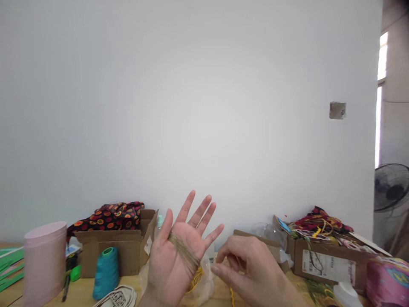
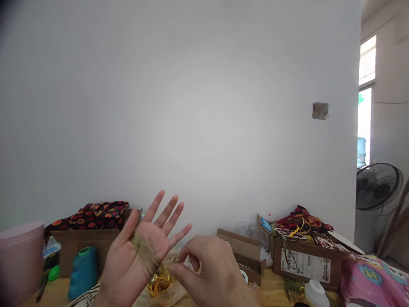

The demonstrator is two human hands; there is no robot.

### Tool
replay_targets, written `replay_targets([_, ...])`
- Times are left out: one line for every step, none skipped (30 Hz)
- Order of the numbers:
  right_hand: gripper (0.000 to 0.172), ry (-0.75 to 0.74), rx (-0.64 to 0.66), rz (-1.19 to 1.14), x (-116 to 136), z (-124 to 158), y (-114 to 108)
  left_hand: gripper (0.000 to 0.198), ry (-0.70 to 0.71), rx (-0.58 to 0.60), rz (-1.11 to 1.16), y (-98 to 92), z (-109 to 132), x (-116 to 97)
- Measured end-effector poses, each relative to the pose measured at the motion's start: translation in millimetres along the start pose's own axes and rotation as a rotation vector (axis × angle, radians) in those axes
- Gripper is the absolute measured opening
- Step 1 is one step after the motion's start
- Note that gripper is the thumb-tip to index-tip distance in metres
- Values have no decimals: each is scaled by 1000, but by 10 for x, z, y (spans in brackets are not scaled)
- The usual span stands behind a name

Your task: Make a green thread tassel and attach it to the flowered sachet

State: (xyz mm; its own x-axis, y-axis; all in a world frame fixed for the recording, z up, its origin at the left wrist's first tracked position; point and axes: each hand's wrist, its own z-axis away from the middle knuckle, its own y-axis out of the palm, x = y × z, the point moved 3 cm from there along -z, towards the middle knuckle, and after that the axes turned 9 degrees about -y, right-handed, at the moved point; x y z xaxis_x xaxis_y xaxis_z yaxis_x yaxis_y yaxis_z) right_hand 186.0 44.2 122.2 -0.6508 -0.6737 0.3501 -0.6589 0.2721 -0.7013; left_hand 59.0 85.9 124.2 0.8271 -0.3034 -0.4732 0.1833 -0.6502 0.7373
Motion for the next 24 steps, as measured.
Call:
replay_targets([12, 9, -13, -7, -9, 10, -40, 47, 24, -43, -12, -19, -6, -6])
replay_targets([14, 9, -25, -18, -13, 23, -80, 42, 49, -83, -19, -43, -9, -17])
replay_targets([16, 4, -35, -30, -12, 42, -120, 38, 77, -116, -16, -68, -10, -36])
replay_targets([16, -1, -42, -40, -10, 66, -162, 34, 106, -139, -3, -92, -6, -63])
replay_targets([16, -1, -48, -46, -11, 95, -203, 31, 133, -153, 16, -113, 0, -98])
replay_targets([15, 3, -50, -48, -17, 126, -242, 30, 162, -158, 40, -129, 9, -141])
replay_targets([14, 12, -47, -46, -31, 157, -274, 29, 187, -164, 58, -139, 22, -191])
replay_targets([15, 25, -43, -38, -56, 186, -299, 29, 216, -167, 69, -143, 38, -246])
replay_targets([16, 41, -38, -24, -92, 210, -313, 29, 243, -171, 72, -140, 55, -305])
replay_targets([18, 57, -39, -3, -138, 229, -320, 28, 274, -169, 66, -131, 76, -365])
replay_targets([19, 75, -51, 25, -192, 240, -323, 27, 306, -166, 59, -119, 97, -424])
replay_targets([20, 92, -70, 61, -249, 241, -324, 27, 332, -164, 55, -106, 118, -477])
replay_targets([21, 111, -102, 99, -305, 233, -329, 26, 369, -160, 47, -93, 141, -527])
replay_targets([21, 129, -133, 132, -355, 213, -340, 25, 390, -167, 38, -83, 159, -566])
replay_targets([21, 144, -164, 158, -392, 179, -363, 24, 417, -182, 27, -77, 177, -598])
replay_targets([20, 152, -197, 183, -414, 131, -401, 23, 438, -197, 15, -74, 191, -624])
replay_targets([19, 152, -228, 210, -420, 67, -456, 22, 453, -214, 4, -74, 202, -644])
replay_targets([19, 143, -256, 245, -412, -11, -529, 21, 467, -228, -4, -76, 211, -661])
replay_targets([19, 130, -281, 294, -394, -103, -620, 21, 476, -240, -9, -84, 220, -679])
replay_targets([19, 117, -300, 357, -371, -204, -727, 22, 479, -246, -8, -95, 228, -698])
replay_targets([19, 115, -304, 427, -350, -313, -845, 22, 486, -247, -6, -111, 238, -723])
replay_targets([18, 122, -316, 499, -332, -423, -980, 23, 495, -243, -4, -132, 251, -756])
replay_targets([18, 142, -329, 554, -321, -531, -1130, 23, 505, -234, 0, -156, 266, -795])
replay_targets([18, 172, -331, 576, -315, -634, -1290, 23, 515, -217, 6, -183, 282, -840])
